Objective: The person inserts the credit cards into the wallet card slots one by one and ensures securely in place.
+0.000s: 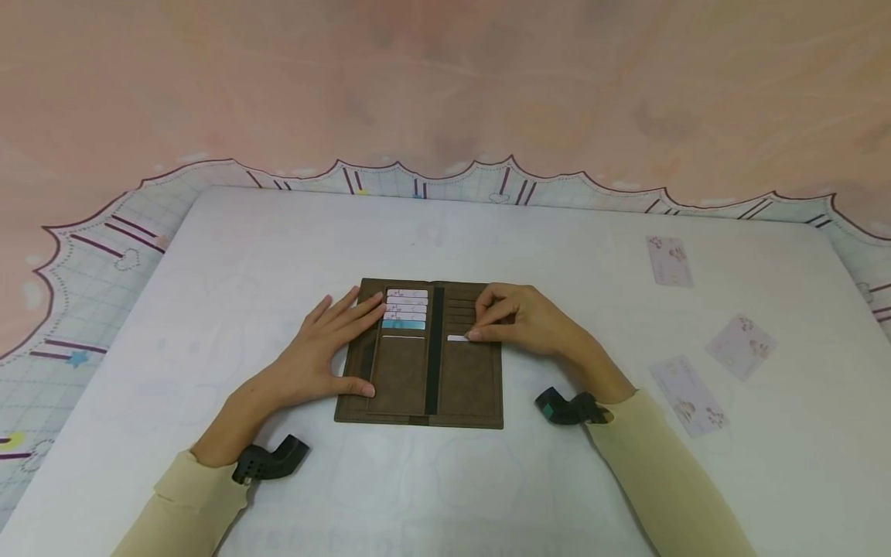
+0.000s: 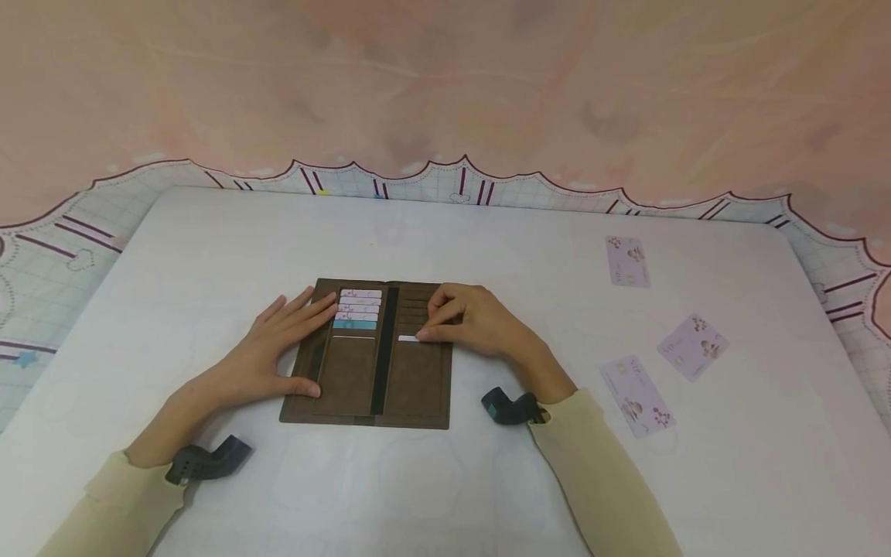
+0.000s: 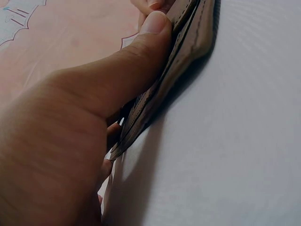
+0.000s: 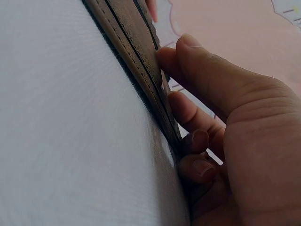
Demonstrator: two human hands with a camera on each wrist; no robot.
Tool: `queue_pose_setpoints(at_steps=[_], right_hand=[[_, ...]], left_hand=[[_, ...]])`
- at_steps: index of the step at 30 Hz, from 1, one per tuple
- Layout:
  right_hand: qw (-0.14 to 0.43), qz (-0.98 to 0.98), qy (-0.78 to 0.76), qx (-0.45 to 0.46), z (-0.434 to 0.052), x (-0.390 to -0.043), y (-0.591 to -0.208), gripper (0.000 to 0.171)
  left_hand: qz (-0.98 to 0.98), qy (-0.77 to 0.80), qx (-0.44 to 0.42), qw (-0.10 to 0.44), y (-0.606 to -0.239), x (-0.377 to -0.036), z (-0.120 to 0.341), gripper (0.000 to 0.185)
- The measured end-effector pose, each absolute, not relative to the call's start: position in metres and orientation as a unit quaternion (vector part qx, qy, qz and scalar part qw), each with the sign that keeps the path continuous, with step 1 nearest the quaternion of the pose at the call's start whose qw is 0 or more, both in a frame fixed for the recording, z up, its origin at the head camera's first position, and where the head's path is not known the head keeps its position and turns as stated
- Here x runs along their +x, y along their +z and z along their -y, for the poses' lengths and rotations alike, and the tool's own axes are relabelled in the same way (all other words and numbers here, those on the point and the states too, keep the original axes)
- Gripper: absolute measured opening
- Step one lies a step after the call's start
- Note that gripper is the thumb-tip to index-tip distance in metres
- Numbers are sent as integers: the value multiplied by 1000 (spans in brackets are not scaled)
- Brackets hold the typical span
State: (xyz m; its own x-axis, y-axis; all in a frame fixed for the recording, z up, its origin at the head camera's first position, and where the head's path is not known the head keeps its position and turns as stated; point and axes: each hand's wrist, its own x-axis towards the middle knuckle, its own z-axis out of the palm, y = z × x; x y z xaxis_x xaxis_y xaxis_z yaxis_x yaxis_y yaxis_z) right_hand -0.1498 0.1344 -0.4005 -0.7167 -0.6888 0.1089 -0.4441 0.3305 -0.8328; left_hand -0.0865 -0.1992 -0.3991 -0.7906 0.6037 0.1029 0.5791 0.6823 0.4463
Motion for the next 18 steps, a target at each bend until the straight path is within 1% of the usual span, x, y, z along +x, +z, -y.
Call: queue_pose_setpoints(at_steps=[6, 12, 18], right_hand=[[138, -805, -462, -346, -132, -148, -398, 5], [139, -802, -463, -350, -134, -151, -405, 6], [131, -811, -459, -338, -135, -150, -403, 7]], left_hand=[[-915, 237, 327, 21, -400, -87, 200, 106], [-916, 234, 324, 25, -399, -87, 200, 107], [-918, 235, 319, 30, -398, -86, 199, 106]])
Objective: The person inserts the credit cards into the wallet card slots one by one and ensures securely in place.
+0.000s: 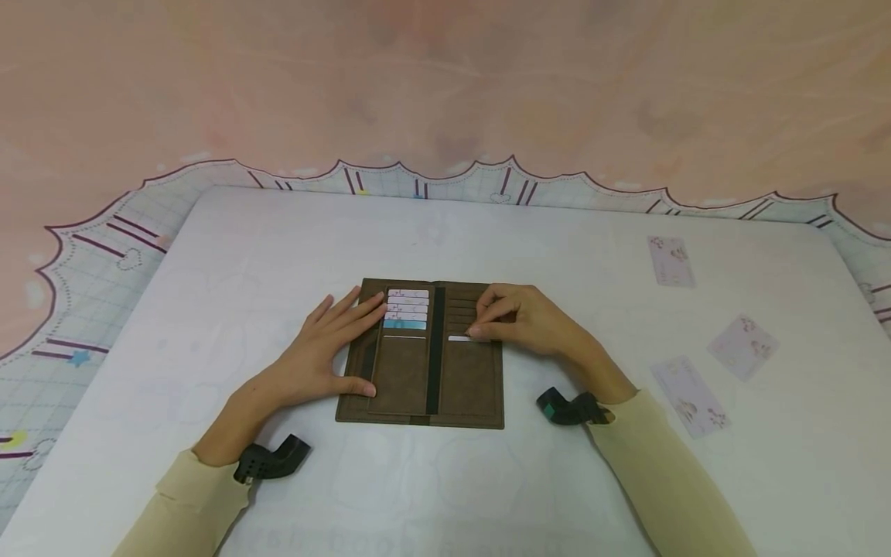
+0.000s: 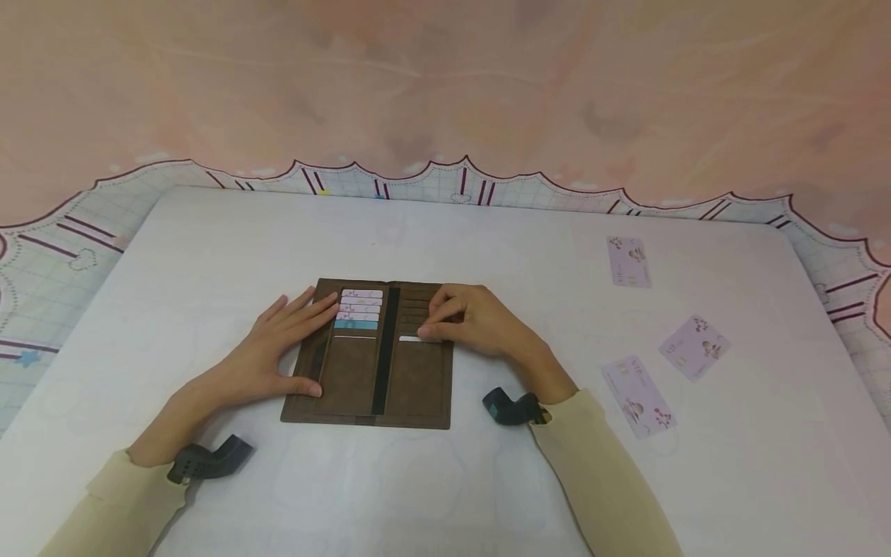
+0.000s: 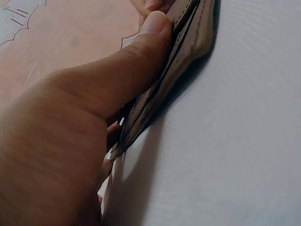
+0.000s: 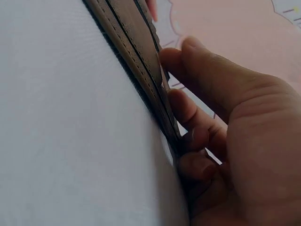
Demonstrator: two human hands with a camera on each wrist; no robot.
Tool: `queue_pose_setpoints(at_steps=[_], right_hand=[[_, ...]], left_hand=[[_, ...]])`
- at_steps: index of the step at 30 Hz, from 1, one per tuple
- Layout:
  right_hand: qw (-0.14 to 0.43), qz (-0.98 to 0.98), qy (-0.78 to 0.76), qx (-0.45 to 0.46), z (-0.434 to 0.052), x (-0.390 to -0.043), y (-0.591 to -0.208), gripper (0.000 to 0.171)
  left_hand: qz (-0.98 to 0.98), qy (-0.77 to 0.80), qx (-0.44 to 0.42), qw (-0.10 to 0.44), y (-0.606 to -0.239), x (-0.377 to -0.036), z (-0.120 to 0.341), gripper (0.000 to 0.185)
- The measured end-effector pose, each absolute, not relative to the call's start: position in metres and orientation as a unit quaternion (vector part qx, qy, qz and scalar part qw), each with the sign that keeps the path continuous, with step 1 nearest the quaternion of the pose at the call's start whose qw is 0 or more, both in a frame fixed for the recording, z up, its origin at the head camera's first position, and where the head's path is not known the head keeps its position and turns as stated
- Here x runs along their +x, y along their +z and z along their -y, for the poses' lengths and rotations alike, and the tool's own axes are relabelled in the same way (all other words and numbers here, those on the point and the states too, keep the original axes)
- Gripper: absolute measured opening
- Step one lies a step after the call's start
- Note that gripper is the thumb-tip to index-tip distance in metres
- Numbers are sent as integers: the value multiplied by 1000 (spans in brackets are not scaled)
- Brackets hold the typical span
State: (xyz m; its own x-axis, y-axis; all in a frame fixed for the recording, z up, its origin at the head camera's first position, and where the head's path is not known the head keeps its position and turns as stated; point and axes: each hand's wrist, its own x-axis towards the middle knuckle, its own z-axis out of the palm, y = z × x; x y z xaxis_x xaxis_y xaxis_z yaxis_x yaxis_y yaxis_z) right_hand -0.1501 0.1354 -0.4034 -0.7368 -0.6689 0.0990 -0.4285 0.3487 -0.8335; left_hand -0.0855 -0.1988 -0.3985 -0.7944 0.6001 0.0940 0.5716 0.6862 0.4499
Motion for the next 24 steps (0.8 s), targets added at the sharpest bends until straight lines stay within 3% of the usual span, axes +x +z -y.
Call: queue_pose_setpoints(at_steps=[6, 12, 16, 24], right_hand=[[121, -846, -453, -254, -150, -145, -375, 15], [85, -852, -478, -196, -198, -136, -346, 20], [59, -888, -416, -185, -236, -124, -350, 19], [63, -923, -355, -137, -307, -83, -372, 22]], left_hand=[[-918, 236, 318, 29, -399, -86, 199, 106], [-917, 233, 323, 25, -400, -88, 199, 107], [-916, 236, 324, 22, -399, -87, 199, 106], [-917, 234, 322, 25, -398, -84, 201, 107]])
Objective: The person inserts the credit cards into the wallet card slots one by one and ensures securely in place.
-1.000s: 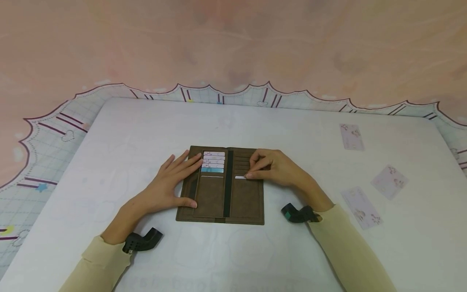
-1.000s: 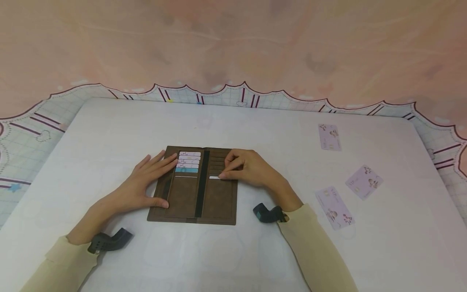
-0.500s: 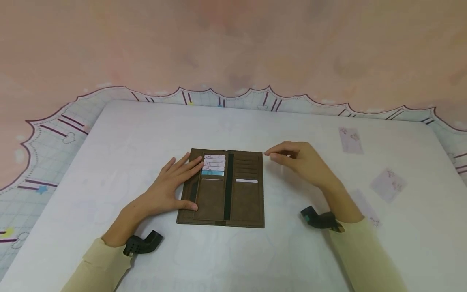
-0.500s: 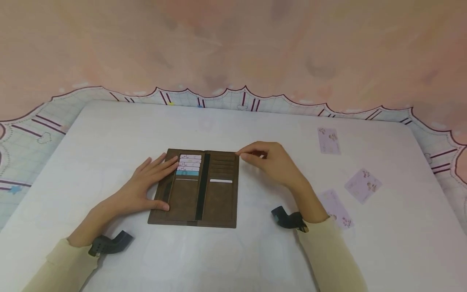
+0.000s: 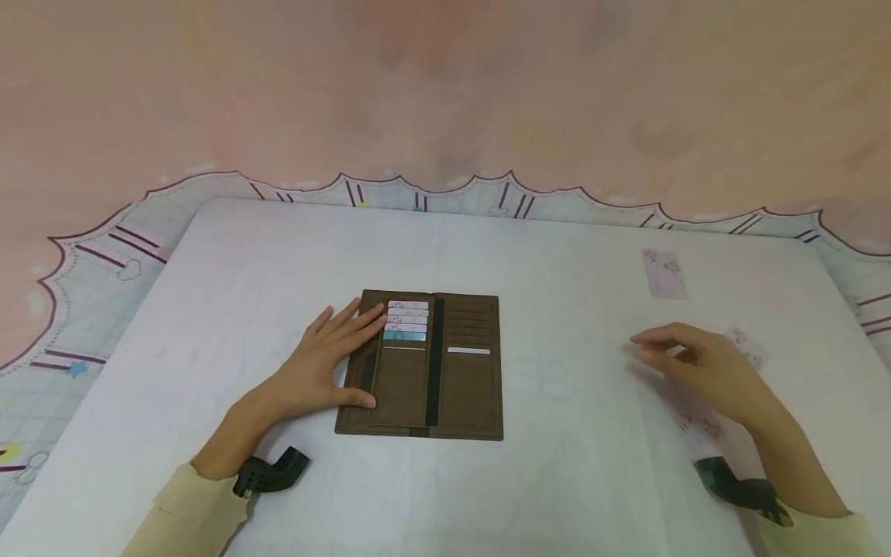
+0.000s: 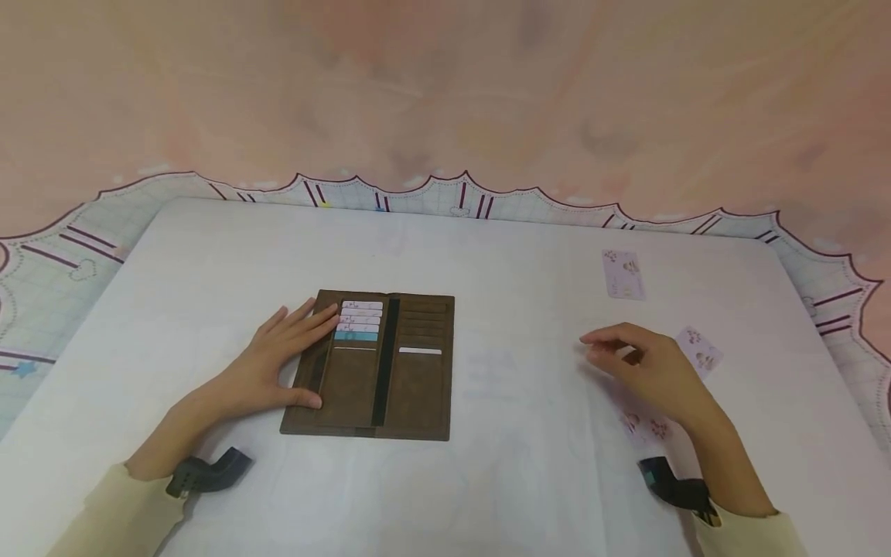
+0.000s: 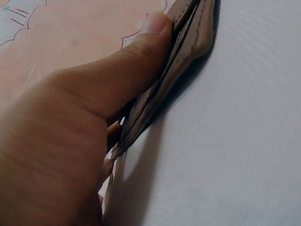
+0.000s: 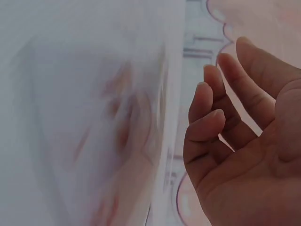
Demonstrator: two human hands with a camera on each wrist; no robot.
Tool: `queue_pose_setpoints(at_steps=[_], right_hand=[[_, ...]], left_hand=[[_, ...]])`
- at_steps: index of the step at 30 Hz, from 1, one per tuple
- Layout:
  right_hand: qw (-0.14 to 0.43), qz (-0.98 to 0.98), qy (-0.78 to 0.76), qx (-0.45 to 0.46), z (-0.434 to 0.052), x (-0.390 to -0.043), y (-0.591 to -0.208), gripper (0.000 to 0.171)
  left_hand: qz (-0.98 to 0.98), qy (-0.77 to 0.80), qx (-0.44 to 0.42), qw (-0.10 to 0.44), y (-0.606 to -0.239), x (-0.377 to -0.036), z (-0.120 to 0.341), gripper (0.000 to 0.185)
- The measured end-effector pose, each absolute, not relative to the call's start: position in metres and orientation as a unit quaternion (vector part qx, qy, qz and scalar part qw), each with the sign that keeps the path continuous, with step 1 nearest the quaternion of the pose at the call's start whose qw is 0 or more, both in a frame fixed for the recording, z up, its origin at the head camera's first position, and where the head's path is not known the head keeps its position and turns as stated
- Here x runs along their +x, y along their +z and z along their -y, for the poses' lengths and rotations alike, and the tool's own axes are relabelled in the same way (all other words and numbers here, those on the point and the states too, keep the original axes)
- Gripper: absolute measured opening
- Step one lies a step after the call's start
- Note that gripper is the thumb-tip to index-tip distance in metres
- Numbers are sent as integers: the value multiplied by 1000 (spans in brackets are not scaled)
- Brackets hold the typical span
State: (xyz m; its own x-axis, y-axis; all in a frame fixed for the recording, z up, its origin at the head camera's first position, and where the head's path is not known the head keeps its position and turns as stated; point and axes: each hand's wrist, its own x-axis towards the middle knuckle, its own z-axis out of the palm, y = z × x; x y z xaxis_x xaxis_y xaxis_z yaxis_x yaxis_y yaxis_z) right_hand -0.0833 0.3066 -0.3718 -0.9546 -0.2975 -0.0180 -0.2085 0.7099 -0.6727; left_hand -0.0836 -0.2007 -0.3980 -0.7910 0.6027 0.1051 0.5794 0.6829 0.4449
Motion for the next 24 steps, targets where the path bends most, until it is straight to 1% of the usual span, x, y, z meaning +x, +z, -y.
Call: queue_pose_setpoints(at_steps=[4, 12, 18, 20, 24], right_hand=[[51, -928, -343, -141, -330, -72, -374, 28], [42, -935, -327, -128, -356, -61, -382, 36], [33, -915, -357, -183, -366, -56, -392, 56], [48, -910, -362, -195, -367, -55, -395, 62], [98, -912, -352, -188, -367, -51, -396, 75]], left_hand=[[-921, 230, 314, 29, -397, -82, 203, 109], [-919, 234, 316, 30, -397, -82, 203, 109], [-917, 234, 321, 24, -398, -84, 201, 108], [-917, 236, 321, 25, -398, -84, 200, 108], [-916, 236, 323, 26, -399, -85, 200, 108]])
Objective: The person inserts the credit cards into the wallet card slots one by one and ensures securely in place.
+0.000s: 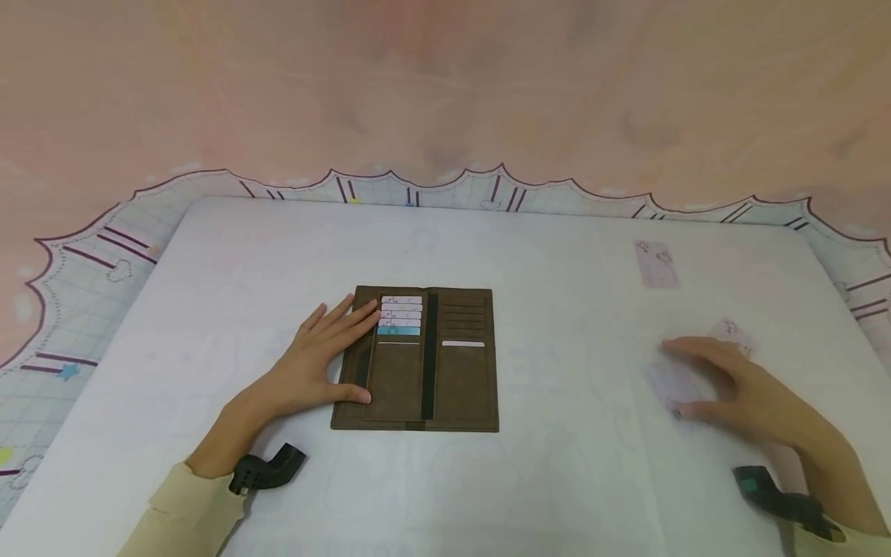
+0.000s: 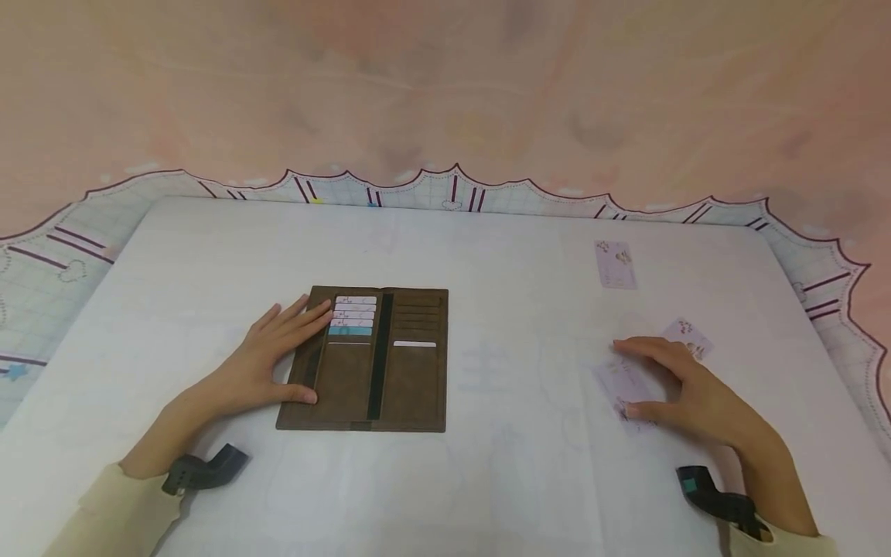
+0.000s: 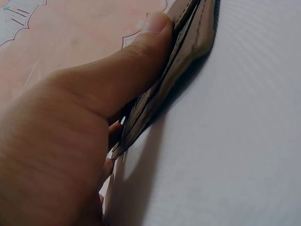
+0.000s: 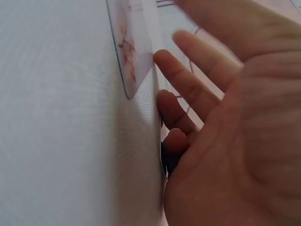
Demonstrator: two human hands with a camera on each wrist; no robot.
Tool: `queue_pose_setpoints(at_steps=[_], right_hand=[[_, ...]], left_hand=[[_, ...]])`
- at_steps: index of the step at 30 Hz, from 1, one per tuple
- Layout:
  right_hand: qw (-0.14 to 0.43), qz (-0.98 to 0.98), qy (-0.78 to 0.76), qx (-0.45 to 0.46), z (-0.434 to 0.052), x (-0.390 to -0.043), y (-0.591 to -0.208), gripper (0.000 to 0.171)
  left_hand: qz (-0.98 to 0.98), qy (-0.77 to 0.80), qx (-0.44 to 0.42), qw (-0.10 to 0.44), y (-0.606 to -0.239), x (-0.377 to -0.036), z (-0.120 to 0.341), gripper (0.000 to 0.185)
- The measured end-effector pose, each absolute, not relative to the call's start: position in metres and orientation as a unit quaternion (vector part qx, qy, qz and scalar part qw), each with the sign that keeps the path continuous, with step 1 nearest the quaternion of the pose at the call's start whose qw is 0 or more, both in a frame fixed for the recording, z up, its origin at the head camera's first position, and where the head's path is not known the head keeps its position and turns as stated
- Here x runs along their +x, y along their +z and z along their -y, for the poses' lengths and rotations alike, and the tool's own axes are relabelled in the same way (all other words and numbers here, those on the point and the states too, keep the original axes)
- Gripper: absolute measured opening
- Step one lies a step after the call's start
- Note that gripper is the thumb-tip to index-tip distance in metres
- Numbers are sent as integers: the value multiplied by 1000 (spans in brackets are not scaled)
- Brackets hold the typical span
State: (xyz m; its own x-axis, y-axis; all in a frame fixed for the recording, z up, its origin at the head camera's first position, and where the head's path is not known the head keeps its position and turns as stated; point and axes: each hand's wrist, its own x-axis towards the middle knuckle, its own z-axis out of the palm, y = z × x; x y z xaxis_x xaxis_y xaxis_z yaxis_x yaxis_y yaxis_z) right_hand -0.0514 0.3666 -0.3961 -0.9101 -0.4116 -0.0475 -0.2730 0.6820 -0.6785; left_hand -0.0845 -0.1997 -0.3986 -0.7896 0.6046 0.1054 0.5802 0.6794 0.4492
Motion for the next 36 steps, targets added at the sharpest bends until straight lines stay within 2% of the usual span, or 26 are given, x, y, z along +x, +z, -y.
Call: queue_pose_setpoints(at_steps=[3, 7, 20, 30, 36], right_hand=[[117, -915, -340, -184, -367, -51, -397, 79], [110, -913, -344, -189, -367, -50, -399, 78], [66, -915, -329, -223, -363, -52, -399, 71], [98, -928, -308, -188, -377, -50, -395, 69], [81, -930, -306, -187, -372, -50, -397, 71]], left_hand=[[-915, 236, 325, 25, -398, -85, 200, 108], [-915, 237, 324, 28, -398, -84, 199, 108], [-915, 238, 323, 28, -398, -84, 198, 108], [-916, 240, 320, 35, -401, -82, 198, 109], [-916, 235, 323, 29, -400, -85, 200, 109]])
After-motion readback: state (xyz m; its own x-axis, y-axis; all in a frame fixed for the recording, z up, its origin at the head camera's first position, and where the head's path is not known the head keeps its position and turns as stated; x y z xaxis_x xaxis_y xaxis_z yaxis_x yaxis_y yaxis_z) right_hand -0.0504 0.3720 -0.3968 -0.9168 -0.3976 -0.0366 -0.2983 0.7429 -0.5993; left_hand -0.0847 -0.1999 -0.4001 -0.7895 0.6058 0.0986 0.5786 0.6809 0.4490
